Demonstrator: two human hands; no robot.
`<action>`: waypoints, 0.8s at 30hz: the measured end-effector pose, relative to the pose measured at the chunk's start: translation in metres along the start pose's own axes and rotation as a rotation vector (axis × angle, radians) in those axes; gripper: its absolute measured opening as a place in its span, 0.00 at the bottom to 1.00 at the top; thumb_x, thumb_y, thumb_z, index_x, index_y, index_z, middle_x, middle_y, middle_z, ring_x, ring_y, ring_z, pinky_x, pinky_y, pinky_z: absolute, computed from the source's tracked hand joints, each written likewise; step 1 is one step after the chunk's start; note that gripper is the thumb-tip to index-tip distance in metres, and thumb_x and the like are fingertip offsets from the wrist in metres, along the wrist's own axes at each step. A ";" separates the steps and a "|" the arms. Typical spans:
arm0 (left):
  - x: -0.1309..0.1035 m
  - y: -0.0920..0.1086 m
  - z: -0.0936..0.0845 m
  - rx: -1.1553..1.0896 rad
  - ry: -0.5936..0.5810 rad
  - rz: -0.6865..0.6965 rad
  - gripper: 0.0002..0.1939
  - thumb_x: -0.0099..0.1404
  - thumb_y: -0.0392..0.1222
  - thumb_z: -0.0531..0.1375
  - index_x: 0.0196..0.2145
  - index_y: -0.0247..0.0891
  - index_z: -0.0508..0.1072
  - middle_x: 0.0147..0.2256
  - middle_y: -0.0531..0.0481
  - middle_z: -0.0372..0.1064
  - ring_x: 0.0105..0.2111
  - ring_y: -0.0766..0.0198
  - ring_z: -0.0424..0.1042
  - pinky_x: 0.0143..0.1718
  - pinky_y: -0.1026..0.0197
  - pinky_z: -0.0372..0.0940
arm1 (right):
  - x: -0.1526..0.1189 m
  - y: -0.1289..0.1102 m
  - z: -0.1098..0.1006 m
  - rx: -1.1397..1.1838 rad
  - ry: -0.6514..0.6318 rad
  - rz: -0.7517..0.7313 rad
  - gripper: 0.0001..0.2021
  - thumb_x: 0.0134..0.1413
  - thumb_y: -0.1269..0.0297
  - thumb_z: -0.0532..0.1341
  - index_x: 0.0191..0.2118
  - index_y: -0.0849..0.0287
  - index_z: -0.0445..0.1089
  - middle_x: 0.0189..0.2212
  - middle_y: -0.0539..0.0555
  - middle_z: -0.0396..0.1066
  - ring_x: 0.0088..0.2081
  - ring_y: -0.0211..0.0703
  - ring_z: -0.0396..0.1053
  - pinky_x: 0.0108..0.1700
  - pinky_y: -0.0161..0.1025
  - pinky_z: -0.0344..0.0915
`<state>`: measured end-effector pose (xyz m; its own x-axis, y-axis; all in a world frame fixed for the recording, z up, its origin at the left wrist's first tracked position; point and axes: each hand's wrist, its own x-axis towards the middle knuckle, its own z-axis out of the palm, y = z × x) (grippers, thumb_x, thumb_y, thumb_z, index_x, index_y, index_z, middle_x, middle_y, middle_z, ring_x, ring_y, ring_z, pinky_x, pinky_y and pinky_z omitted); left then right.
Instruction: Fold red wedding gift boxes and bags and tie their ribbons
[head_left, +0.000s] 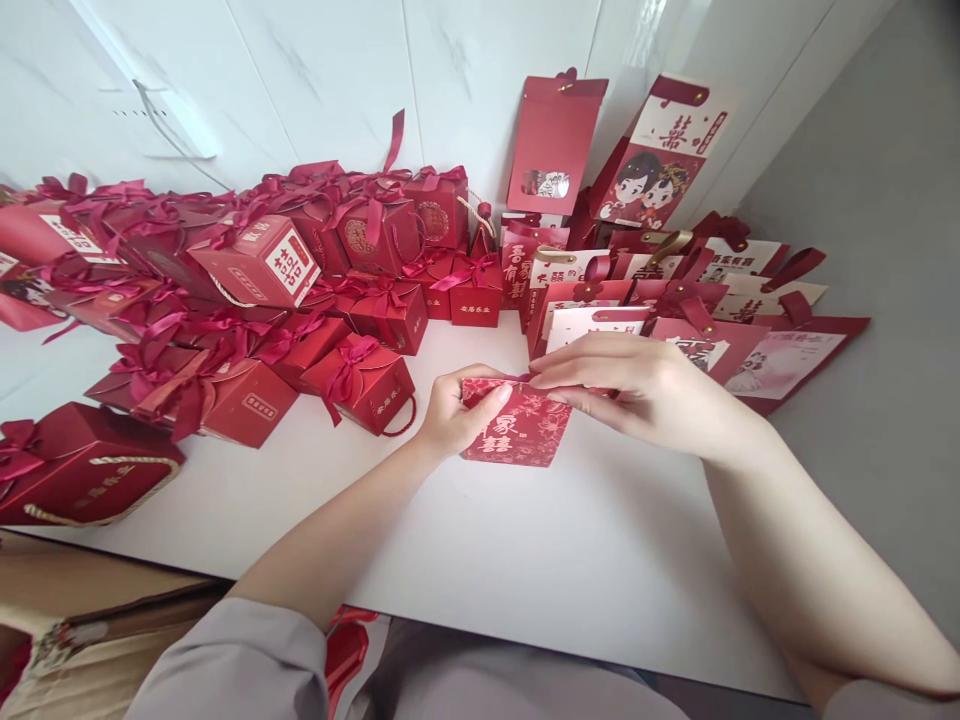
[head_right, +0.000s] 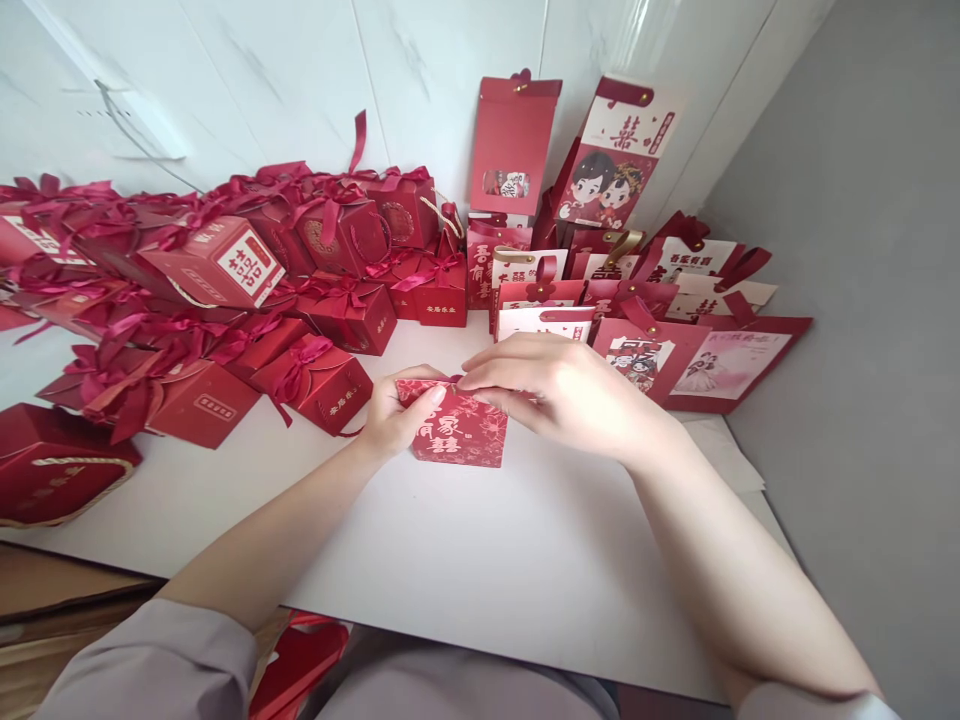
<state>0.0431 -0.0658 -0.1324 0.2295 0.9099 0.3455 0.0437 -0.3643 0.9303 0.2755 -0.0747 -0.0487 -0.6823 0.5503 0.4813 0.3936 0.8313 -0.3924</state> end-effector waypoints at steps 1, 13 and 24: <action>0.000 0.000 0.000 0.008 0.003 0.009 0.12 0.65 0.49 0.63 0.33 0.36 0.78 0.32 0.48 0.75 0.32 0.62 0.74 0.33 0.63 0.67 | 0.001 0.000 0.002 -0.013 -0.008 -0.027 0.12 0.67 0.64 0.58 0.50 0.50 0.76 0.49 0.54 0.78 0.48 0.50 0.76 0.49 0.47 0.73; 0.001 -0.004 0.001 0.085 0.050 0.097 0.10 0.61 0.44 0.65 0.29 0.35 0.77 0.29 0.48 0.74 0.30 0.63 0.74 0.32 0.63 0.68 | 0.002 0.003 0.011 -0.100 -0.069 -0.090 0.16 0.68 0.68 0.57 0.57 0.53 0.73 0.50 0.56 0.77 0.46 0.47 0.77 0.48 0.44 0.74; 0.001 -0.001 -0.001 0.046 0.009 0.083 0.08 0.60 0.43 0.65 0.32 0.35 0.77 0.30 0.47 0.76 0.30 0.63 0.74 0.32 0.63 0.69 | 0.003 0.006 0.011 -0.005 -0.036 -0.109 0.16 0.67 0.69 0.57 0.56 0.52 0.73 0.53 0.56 0.73 0.51 0.48 0.74 0.52 0.43 0.73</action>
<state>0.0424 -0.0639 -0.1330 0.2250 0.8778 0.4230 0.0698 -0.4475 0.8916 0.2694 -0.0688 -0.0584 -0.7433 0.4532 0.4921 0.3189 0.8867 -0.3349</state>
